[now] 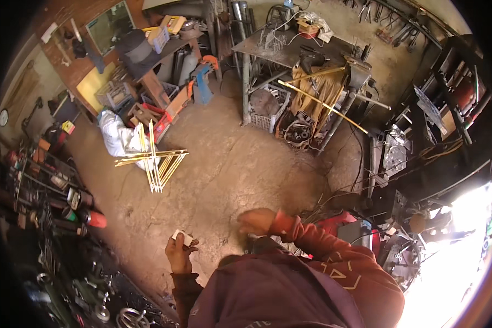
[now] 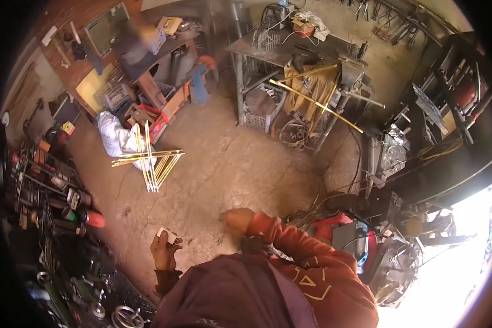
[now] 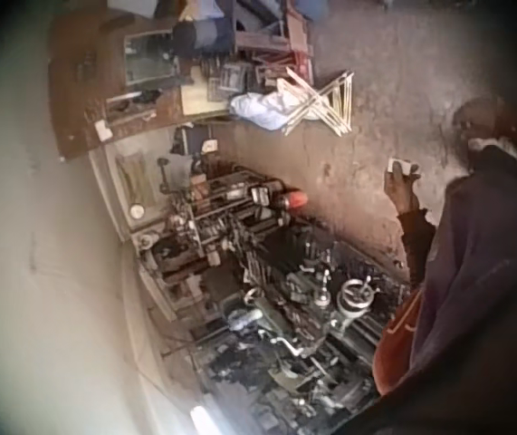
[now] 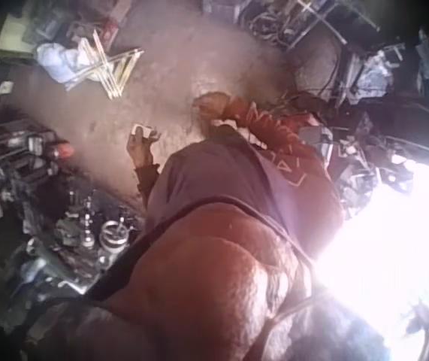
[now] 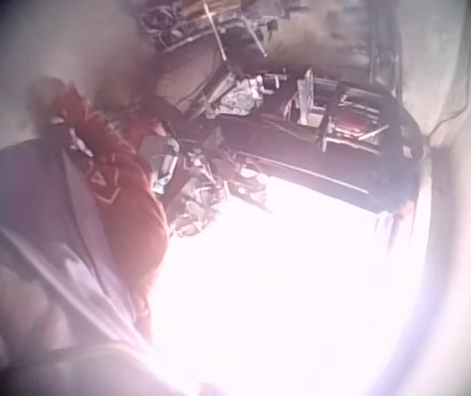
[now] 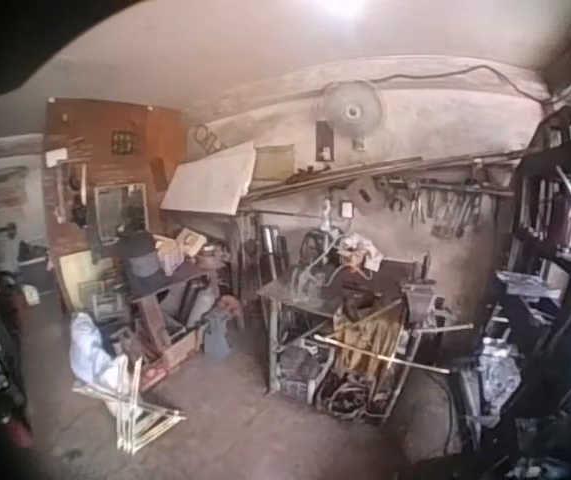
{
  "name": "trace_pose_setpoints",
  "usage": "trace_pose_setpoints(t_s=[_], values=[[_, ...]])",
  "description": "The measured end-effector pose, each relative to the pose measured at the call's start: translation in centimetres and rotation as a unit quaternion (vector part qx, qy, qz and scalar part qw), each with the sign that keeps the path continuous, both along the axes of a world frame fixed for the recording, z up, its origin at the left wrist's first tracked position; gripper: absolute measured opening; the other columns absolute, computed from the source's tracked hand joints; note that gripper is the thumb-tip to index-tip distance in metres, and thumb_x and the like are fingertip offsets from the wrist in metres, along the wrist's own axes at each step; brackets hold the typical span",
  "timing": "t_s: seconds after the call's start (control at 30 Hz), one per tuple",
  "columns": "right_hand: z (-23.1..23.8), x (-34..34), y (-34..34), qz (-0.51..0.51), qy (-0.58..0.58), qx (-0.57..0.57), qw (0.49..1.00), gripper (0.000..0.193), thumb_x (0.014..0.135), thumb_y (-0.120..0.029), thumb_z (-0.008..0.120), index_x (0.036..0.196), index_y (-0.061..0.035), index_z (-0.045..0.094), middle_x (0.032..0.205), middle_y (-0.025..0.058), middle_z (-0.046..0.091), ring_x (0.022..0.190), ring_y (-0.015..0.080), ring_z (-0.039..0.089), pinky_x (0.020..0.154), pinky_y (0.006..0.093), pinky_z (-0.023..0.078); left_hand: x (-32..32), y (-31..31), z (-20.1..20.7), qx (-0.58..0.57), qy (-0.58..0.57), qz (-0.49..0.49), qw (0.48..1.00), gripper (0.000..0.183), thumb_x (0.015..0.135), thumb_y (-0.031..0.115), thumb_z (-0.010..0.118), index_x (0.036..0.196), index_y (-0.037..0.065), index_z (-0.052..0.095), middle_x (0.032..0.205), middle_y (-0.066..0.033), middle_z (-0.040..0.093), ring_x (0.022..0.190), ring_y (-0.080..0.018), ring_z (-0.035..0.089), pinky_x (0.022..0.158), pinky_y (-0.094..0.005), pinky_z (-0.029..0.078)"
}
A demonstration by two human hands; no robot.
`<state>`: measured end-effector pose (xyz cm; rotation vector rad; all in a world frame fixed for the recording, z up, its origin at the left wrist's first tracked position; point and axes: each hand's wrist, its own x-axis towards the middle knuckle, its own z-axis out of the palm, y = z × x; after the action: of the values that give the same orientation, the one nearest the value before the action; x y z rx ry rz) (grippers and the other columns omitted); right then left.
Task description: The person untangles a charging cable and connects it to a power adapter block by hand. The person then checks a hanging jacket, sorts through cardboard boxes on a workbench, and holds the charger adapter and cable while showing them to another person.
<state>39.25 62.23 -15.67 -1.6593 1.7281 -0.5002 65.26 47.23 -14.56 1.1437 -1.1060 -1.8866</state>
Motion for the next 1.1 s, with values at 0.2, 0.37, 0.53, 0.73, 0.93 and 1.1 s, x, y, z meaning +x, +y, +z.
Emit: trace_pose_setpoints(t_s=[0.2,0.37,0.53,0.73,0.93,1.1], values=[[6.4,-14.3,-10.4,-0.099,-0.083,-0.149,0.980,0.033,0.086,-0.029,0.066,0.102,-0.0001,0.063,0.088,0.0174,0.067,0.077,0.0346,0.065,0.067,0.0416,0.050,-12.6,-11.9,0.7,-0.004,-0.011,-0.065,0.998,0.023,0.093,0.021,0.059,0.104,0.001,0.054,0.085,-0.0119,0.065,0.066,-0.0211,0.067,0.053,-0.0288,0.054],[7.1,-27.6,-16.9,-0.167,-0.035,-0.210,0.963,0.032,0.086,-0.026,0.067,0.104,0.0003,0.064,0.084,0.0166,0.068,0.076,0.0302,0.067,0.067,0.0379,0.053,-25.1,-22.9,-0.4,0.002,0.018,-0.166,0.986,0.023,0.092,0.017,0.058,0.106,-0.002,0.053,0.090,-0.0131,0.064,0.072,-0.0223,0.067,0.056,-0.0295,0.056],[11.5,-40.7,-21.6,-0.281,0.003,-0.183,0.942,0.029,0.088,-0.024,0.067,0.101,0.0013,0.065,0.091,0.0182,0.069,0.081,0.0277,0.069,0.071,0.0366,0.055,-39.2,-34.1,0.6,-0.024,0.042,-0.235,0.971,0.022,0.093,0.017,0.057,0.106,-0.001,0.054,0.091,-0.0119,0.064,0.075,-0.0219,0.067,0.059,-0.0307,0.055],[17.7,-58.4,-24.1,-0.389,0.168,-0.197,0.884,0.025,0.086,-0.020,0.065,0.099,0.0013,0.067,0.087,0.0178,0.068,0.080,0.0258,0.068,0.070,0.0360,0.054,-56.4,-42.4,6.2,-0.053,0.089,-0.368,0.924,0.022,0.094,0.017,0.057,0.109,0.000,0.056,0.091,-0.0106,0.065,0.080,-0.0191,0.066,0.065,-0.0295,0.053],[13.6,-81.6,-22.0,-0.569,0.088,-0.231,0.784,0.028,0.081,-0.021,0.068,0.097,0.0019,0.069,0.080,0.0158,0.070,0.076,0.0237,0.068,0.071,0.0340,0.053,-71.5,-45.5,10.3,-0.080,0.136,-0.448,0.880,0.028,0.093,0.013,0.057,0.116,-0.001,0.053,0.099,-0.0175,0.067,0.085,-0.0209,0.067,0.067,-0.0306,0.054],[8.5,-99.9,-20.3,-0.664,0.206,-0.278,0.663,0.030,0.081,-0.022,0.068,0.103,-0.0027,0.069,0.092,0.0154,0.071,0.085,0.0246,0.069,0.078,0.0339,0.053,-82.2,-46.7,10.8,-0.064,0.158,-0.457,0.873,0.038,0.091,0.013,0.059,0.122,-0.005,0.050,0.101,-0.0198,0.066,0.090,-0.0269,0.066,0.070,-0.0360,0.054]])
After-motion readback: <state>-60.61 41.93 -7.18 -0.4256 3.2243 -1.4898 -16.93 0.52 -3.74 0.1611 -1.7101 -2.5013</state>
